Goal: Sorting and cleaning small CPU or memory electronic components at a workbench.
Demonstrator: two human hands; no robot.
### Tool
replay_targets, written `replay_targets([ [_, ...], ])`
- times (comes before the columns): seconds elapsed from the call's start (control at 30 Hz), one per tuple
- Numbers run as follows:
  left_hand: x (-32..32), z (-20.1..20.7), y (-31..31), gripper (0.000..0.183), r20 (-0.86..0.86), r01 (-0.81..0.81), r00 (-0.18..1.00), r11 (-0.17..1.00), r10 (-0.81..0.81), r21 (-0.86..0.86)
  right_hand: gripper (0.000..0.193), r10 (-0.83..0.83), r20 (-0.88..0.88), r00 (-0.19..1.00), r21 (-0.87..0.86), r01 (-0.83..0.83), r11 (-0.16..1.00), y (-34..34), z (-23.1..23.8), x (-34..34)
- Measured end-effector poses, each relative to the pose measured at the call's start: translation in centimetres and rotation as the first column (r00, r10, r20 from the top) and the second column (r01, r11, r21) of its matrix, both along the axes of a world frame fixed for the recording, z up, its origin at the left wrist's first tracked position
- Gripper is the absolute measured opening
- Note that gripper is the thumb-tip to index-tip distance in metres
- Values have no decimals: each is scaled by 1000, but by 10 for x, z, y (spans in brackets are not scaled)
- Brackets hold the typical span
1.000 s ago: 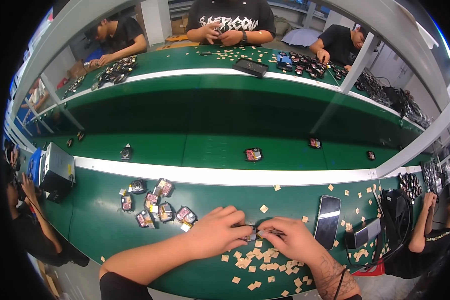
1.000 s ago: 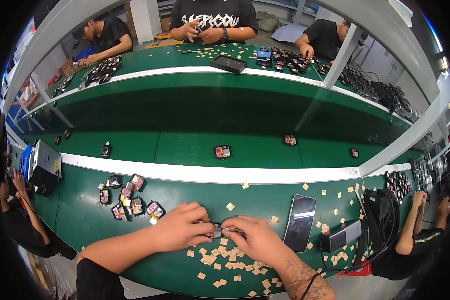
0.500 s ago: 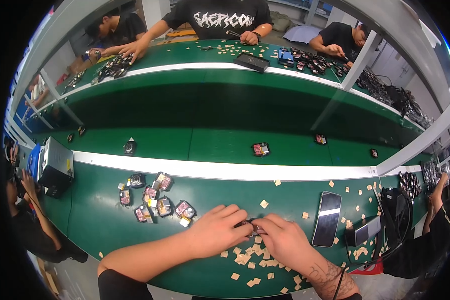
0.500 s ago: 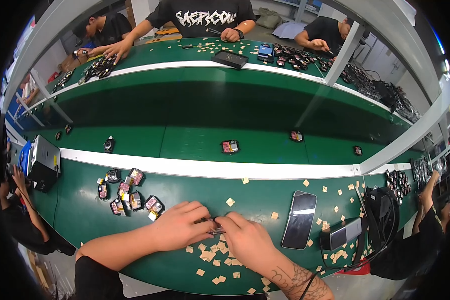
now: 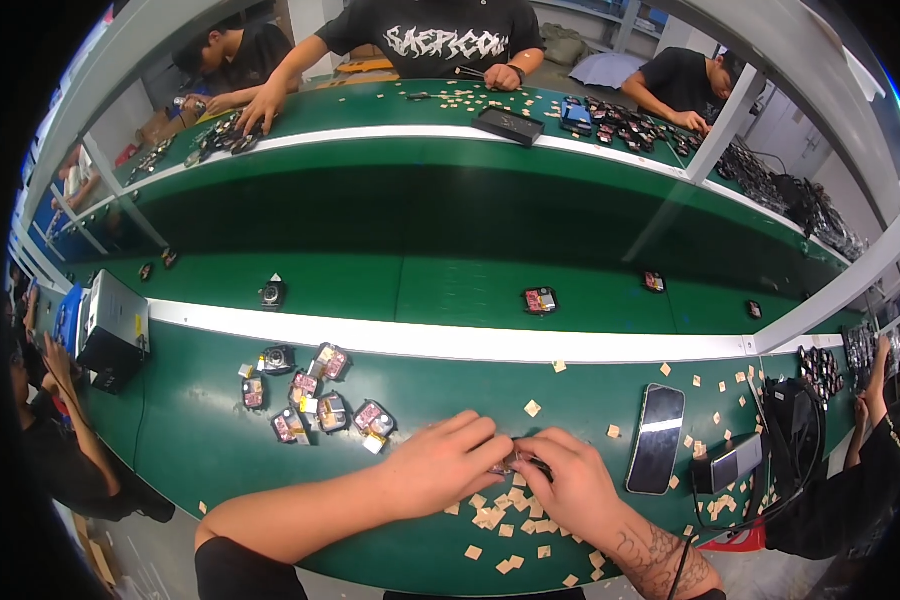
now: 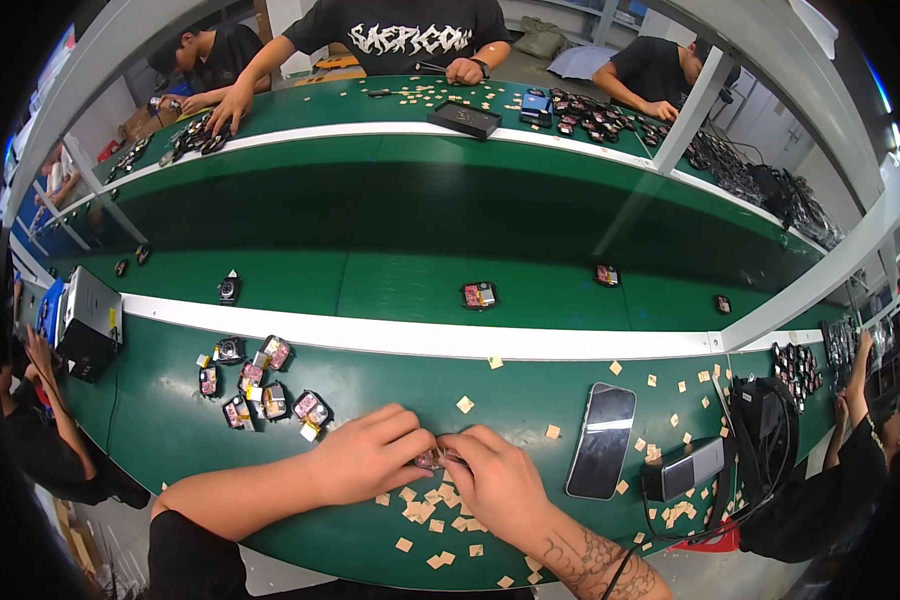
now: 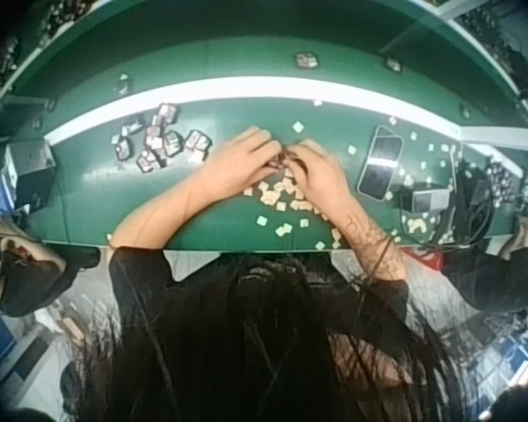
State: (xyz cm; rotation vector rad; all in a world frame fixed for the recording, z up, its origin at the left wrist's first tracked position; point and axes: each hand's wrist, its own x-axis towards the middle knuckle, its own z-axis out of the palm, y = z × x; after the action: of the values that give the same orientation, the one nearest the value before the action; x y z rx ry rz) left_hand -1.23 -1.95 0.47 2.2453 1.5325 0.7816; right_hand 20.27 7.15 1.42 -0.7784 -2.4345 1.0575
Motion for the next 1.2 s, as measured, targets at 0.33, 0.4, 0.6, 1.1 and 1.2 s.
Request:
replay_targets([
  [0.33, 1, -1, 1, 38, 54, 16, 998, 1000, -17, 17, 17, -34, 53, 998, 27, 33, 999, -5, -2, -3],
  [0.4, 1, -1, 1, 38, 57, 12, 998, 1000, -14, 20, 20, -39, 92, 995, 16, 37, 999, -4, -2, -3],
  [0.6, -1, -5, 2, 39, 73, 30, 997, 995, -37, 91, 26, -113, -87, 990, -48, 109, 993, 5, 4, -6],
  [1.1, -5, 13, 65, 13, 409, -266, 847, 938, 338, -224, 29, -277, -196, 941, -290, 214, 933, 19, 6, 9],
  [1.2, -90, -5, 105, 14, 114, -574, 809, 817, 577, -57, 28, -231, -200, 952, -126, 209, 970, 23, -4, 13],
])
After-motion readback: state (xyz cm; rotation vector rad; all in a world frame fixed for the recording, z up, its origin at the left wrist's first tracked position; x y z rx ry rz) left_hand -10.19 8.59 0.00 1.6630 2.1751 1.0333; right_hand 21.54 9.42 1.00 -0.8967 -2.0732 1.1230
